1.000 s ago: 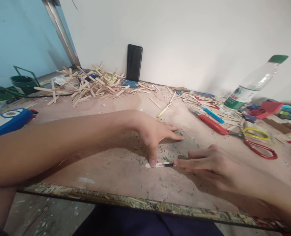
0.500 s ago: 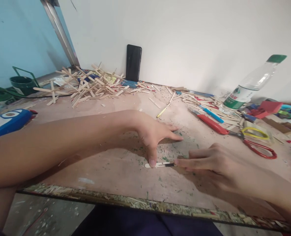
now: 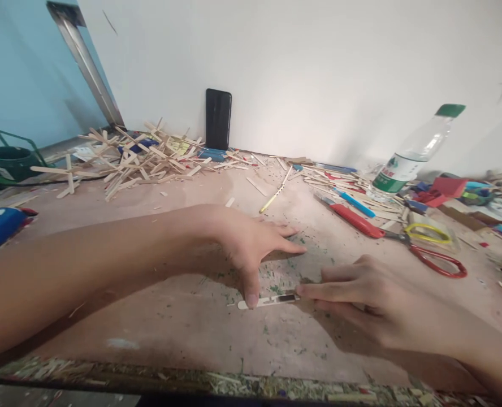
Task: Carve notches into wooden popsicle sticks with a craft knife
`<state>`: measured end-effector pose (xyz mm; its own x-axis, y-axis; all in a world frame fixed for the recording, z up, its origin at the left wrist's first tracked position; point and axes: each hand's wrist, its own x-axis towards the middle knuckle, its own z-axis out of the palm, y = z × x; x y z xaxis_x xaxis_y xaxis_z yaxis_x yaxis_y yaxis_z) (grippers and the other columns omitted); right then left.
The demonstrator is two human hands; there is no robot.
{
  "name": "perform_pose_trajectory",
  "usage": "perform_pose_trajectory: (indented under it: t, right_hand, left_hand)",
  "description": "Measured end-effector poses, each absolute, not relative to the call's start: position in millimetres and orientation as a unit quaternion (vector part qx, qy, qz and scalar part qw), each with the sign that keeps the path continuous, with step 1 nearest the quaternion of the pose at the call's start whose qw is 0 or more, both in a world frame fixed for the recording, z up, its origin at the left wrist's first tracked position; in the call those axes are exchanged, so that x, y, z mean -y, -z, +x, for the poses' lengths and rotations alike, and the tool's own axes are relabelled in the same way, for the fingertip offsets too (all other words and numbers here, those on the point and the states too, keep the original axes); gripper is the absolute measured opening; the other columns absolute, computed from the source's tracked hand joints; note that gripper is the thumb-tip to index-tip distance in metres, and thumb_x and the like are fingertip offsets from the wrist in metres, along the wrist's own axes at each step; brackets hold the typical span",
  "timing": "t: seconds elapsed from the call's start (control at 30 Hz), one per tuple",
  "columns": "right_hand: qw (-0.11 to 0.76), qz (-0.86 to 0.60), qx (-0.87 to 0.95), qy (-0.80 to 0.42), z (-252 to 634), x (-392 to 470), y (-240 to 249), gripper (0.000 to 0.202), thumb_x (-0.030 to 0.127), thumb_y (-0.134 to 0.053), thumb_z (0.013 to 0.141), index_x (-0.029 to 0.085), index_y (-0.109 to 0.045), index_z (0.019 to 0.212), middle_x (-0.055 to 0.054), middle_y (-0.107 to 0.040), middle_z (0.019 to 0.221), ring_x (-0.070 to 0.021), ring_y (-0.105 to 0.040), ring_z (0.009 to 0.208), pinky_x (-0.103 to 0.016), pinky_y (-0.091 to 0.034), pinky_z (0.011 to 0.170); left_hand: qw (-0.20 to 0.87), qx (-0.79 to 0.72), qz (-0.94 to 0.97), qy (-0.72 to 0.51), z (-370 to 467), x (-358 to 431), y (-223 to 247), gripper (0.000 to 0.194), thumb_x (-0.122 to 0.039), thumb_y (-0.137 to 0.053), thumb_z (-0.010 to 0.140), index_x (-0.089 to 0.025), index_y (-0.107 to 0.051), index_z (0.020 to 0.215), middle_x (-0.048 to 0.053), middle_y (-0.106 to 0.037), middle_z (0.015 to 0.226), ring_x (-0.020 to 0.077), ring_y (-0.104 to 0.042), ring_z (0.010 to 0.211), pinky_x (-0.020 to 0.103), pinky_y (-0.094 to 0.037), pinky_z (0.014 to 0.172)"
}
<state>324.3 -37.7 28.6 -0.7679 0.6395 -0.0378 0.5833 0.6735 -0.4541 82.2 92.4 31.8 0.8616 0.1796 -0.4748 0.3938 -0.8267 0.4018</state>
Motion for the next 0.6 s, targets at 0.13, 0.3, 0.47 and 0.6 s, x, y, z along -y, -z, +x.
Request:
perform_pose_trajectory:
  t: [0.13, 0.3, 0.47, 0.6]
  right_hand:
    - [0.015, -0.325, 0.923, -0.204, 320.9, 38.8, -30.9, 0.040, 0.023, -0.050, 0.117, 0.026, -0.082, 0.141, -0.006, -0.083, 0.109, -0.0170, -0.076, 0.078, -0.031, -0.045, 0.063]
    - [0.027, -0.349, 0.923, -0.159, 322.4, 41.8, -32.6, 0.044, 0.017, -0.051, 0.115, 0.031, -0.081, 0.144, -0.001, -0.079, 0.097, -0.0147, -0.072, 0.072, -0.032, -0.039, 0.060]
    - [0.020, -0.300, 0.947, -0.111, 316.6, 45.4, -31.4, 0.031, 0.026, -0.054, 0.119, 0.028, -0.079, 0.138, 0.002, -0.070, 0.087, -0.0152, -0.058, 0.061, -0.036, -0.031, 0.055]
    - [0.018, -0.336, 0.933, -0.124, 327.2, 48.0, -30.0, 0.040, 0.022, -0.044, 0.121, 0.030, -0.079, 0.141, 0.000, -0.073, 0.088, -0.0155, -0.064, 0.064, -0.037, -0.032, 0.057]
  left_hand:
    - [0.247, -0.152, 0.934, 0.210, 81.8, -92.6, -30.7, 0.145, -0.044, -0.097, 0.069, -0.025, -0.016, 0.187, 0.009, 0.008, 0.192, 0.0373, -0.005, 0.180, 0.048, -0.022, 0.144]
    - [0.238, -0.151, 0.935, 0.217, 81.2, -91.9, -30.0, 0.144, -0.062, -0.095, 0.073, -0.023, -0.015, 0.187, 0.009, 0.009, 0.193, 0.0356, -0.003, 0.180, 0.045, -0.021, 0.144]
    - [0.233, -0.153, 0.937, 0.209, 80.7, -91.7, -29.1, 0.142, -0.057, -0.097, 0.073, -0.024, -0.017, 0.187, 0.009, 0.007, 0.193, 0.0375, -0.005, 0.180, 0.044, -0.021, 0.144]
    - [0.229, -0.153, 0.940, 0.201, 81.0, -90.3, -29.1, 0.141, -0.057, -0.100, 0.073, -0.024, -0.021, 0.186, 0.012, 0.004, 0.193, 0.0393, -0.009, 0.180, 0.046, -0.023, 0.144]
